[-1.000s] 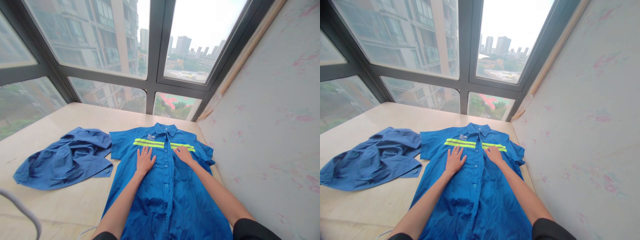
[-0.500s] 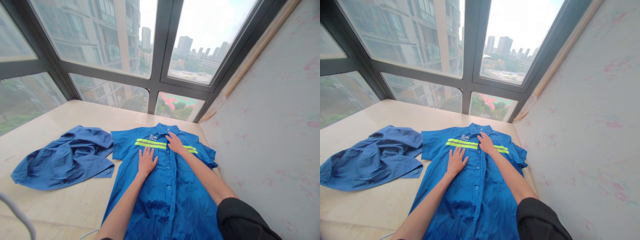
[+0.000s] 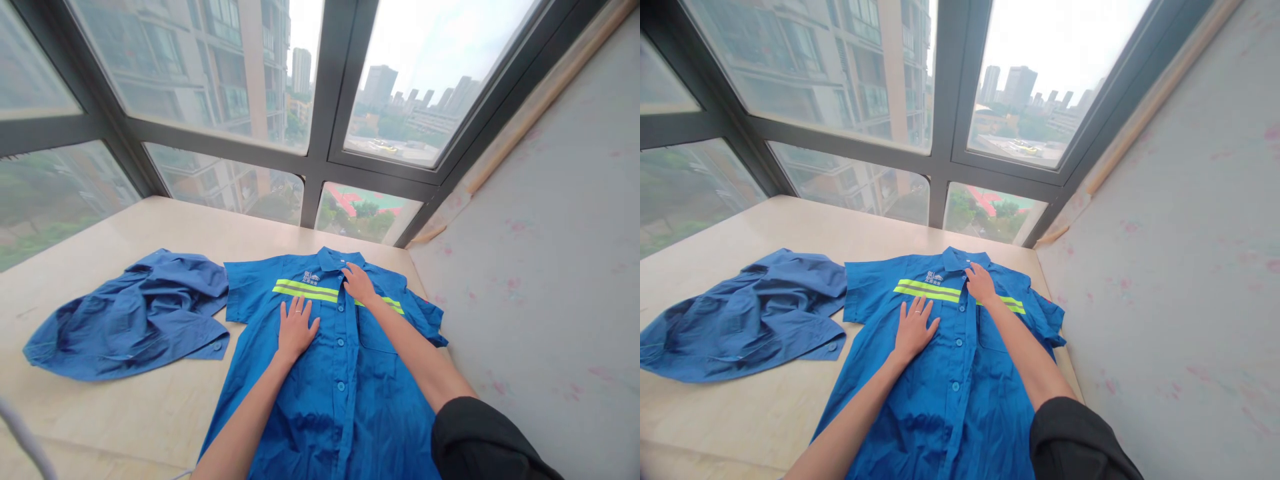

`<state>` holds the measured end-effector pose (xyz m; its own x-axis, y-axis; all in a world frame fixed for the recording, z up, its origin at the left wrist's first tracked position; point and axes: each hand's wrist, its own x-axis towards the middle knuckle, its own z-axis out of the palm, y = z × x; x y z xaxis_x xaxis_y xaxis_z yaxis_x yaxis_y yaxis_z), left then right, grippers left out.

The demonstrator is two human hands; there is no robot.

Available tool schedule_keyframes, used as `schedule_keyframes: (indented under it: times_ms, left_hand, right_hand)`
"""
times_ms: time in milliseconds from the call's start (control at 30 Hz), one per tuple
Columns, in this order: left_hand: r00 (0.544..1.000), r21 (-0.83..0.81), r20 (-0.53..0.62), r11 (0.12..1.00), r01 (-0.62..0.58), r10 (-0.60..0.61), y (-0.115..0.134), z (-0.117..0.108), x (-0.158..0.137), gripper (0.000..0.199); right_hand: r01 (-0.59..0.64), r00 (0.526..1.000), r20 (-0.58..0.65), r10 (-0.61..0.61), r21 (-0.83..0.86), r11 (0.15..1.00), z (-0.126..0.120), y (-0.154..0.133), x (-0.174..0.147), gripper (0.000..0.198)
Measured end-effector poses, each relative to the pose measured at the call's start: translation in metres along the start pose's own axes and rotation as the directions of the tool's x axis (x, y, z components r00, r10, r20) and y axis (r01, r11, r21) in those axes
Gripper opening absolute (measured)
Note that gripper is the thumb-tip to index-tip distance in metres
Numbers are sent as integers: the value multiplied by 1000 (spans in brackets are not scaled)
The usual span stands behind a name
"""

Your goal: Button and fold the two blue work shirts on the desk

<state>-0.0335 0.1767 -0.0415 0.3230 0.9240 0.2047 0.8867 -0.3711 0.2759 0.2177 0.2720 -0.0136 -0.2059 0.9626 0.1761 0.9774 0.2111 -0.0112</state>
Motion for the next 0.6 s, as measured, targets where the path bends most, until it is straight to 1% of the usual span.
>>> schedule_keyframes:
  times_ms: [100,200,300,400,500,600]
  left_hand:
    - [1000,8,6,1000,2,-2,0,0,0,56]
    - [1000,19,15,1000,6,-6,0,1,-1,56]
    - [1000,33,29,999,2,-3,0,1,-1,56]
    - [998,42,65,999,16,-18,2,-3,3,54]
    - [989,54,117,995,85,-91,10,-14,18,45]
    - [975,52,149,986,160,-166,23,-24,45,34]
  right_hand:
    - [13,1000,-16,-12,23,1000,5,1,6,47]
    - [-31,999,-34,34,87,996,11,8,11,42]
    - [-54,995,-70,68,186,981,19,17,12,35]
    - [-54,990,-110,94,320,946,31,25,8,33]
    - [-60,979,-151,138,431,900,43,29,4,34]
    - [-56,975,-162,150,476,878,48,32,4,34]
